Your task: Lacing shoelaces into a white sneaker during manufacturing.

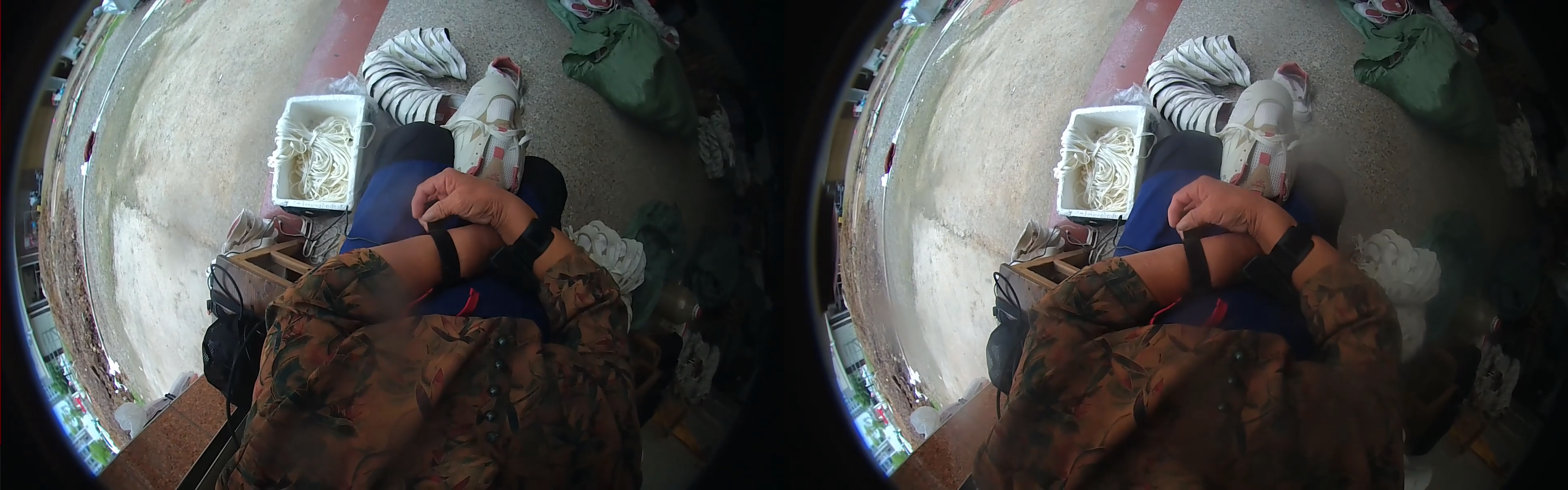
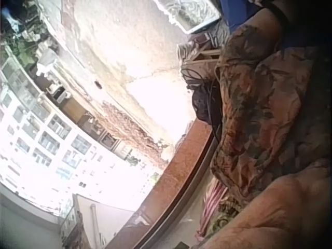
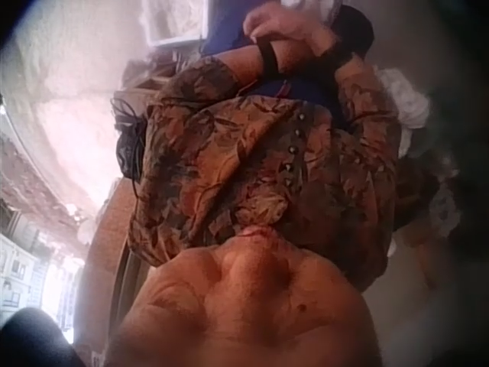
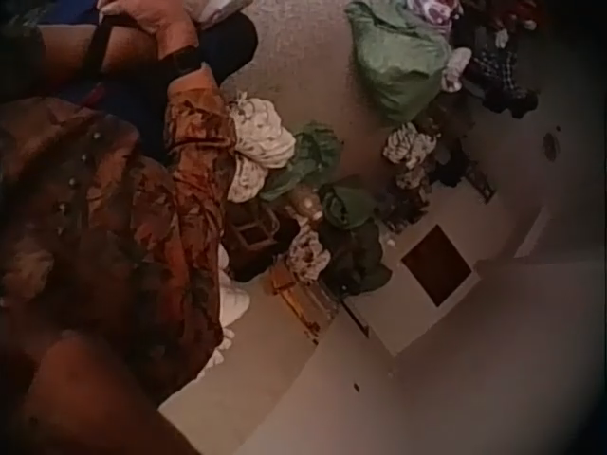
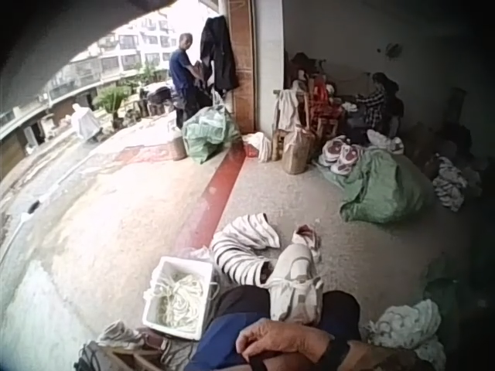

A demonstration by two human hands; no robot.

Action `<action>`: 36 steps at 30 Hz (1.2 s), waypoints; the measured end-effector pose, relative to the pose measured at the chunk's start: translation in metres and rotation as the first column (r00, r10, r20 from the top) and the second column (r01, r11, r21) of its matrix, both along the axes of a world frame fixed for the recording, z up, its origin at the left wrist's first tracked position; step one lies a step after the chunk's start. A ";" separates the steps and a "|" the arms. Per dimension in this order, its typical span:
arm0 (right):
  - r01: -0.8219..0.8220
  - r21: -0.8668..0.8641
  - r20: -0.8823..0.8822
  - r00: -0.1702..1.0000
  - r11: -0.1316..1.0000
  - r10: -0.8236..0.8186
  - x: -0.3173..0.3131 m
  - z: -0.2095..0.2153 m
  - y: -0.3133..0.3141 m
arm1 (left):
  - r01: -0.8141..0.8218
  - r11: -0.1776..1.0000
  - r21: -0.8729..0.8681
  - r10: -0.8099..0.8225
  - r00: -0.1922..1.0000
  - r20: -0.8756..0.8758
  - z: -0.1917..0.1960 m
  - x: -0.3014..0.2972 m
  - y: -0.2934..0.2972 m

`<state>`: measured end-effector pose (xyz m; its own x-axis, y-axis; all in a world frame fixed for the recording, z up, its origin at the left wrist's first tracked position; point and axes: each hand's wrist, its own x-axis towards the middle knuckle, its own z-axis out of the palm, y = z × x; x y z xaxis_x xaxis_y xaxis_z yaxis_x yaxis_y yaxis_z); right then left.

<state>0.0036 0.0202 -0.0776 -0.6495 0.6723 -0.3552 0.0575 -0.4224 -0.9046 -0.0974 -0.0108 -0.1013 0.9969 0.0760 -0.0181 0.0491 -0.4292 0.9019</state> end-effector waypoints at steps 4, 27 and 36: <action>0.221 -0.175 -0.050 0.971 0.960 -0.233 0.008 0.002 -0.008 | -0.048 0.999 0.013 0.048 0.999 -0.015 -0.029 0.007 -0.013; 0.119 0.739 0.045 0.974 0.664 -0.224 0.003 0.038 -0.037 | -0.240 0.969 -0.054 0.242 0.970 0.033 -0.106 0.067 -0.018; -0.011 0.751 0.203 0.955 0.660 -0.215 0.005 0.047 -0.034 | -0.288 0.917 -0.276 0.316 0.946 0.064 -0.077 0.046 0.018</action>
